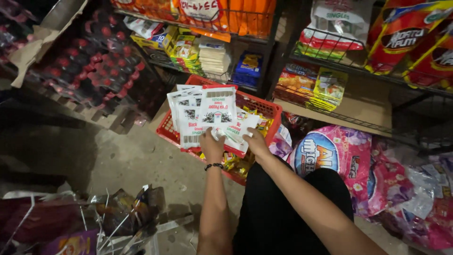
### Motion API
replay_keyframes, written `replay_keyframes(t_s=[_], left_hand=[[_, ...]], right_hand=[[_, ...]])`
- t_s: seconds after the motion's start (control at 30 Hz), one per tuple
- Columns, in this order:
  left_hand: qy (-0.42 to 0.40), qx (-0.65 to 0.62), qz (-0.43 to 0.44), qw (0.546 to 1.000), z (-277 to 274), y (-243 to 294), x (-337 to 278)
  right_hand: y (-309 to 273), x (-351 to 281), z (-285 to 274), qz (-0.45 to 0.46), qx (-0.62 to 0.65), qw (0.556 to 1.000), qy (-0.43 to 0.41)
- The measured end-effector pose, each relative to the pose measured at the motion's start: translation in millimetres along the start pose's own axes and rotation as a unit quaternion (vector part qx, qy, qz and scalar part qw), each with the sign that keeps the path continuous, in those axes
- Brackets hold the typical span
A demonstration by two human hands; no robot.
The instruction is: The recorder is stocking and organizing various seasoning and spice packets onto store shelves from a basket.
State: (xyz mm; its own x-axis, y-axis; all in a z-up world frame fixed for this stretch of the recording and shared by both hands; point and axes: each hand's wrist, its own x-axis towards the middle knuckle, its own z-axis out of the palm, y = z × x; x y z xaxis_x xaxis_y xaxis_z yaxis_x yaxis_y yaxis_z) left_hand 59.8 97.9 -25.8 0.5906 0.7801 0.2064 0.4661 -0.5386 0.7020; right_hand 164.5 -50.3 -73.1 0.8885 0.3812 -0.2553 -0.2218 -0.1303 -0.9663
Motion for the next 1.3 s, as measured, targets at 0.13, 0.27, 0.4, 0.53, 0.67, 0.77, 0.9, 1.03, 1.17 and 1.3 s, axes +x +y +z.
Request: replay_keyframes(t_s=[0.13,0.27,0.4,0.53,0.67,0.77,0.9,1.03,1.17,1.3], left_hand=[[-0.052,-0.044,-0.084,0.994,14,-18,4],[-0.091,-0.084,-0.140,0.982,29,-32,3],[-0.093,-0.118,-0.123,0.981,24,-35,-6],[-0.154,-0.279,-0.139,0.938,29,-55,-11],[-0.277,-0.422,-0.224,0.834,-25,-20,-25],[-0.288,-0.483,-0.231,0.794,-55,-8,-36],[-0.269,-0.494,-0.173,0.809,-84,-1,-43],[-0.218,-0.501,-0.166,0.821,-96,-4,-54],[-0.145,-0.528,-0.175,0.819,-101,-8,-60],[-0.083,-0.516,-0.209,0.827,-109,1,-68]], right_hand=[[-27,-18,0,0.045,-0.013,0.998,-0.038],[-23,-22,-1,-0.020,0.004,0.998,-0.054],[-37,-38,-3,-0.032,-0.008,0.998,-0.058],[-64,-61,-8,-0.055,0.062,0.996,-0.045],[-78,-77,-14,-0.114,0.011,0.992,-0.044],[-86,-88,-16,-0.108,0.032,0.989,-0.092],[-107,-112,-20,-0.192,-0.059,0.972,-0.119],[-119,-131,-23,-0.227,-0.097,0.954,-0.170],[-110,-129,-23,-0.216,-0.075,0.960,-0.161],[-118,-131,-27,-0.145,-0.059,0.963,-0.218]])
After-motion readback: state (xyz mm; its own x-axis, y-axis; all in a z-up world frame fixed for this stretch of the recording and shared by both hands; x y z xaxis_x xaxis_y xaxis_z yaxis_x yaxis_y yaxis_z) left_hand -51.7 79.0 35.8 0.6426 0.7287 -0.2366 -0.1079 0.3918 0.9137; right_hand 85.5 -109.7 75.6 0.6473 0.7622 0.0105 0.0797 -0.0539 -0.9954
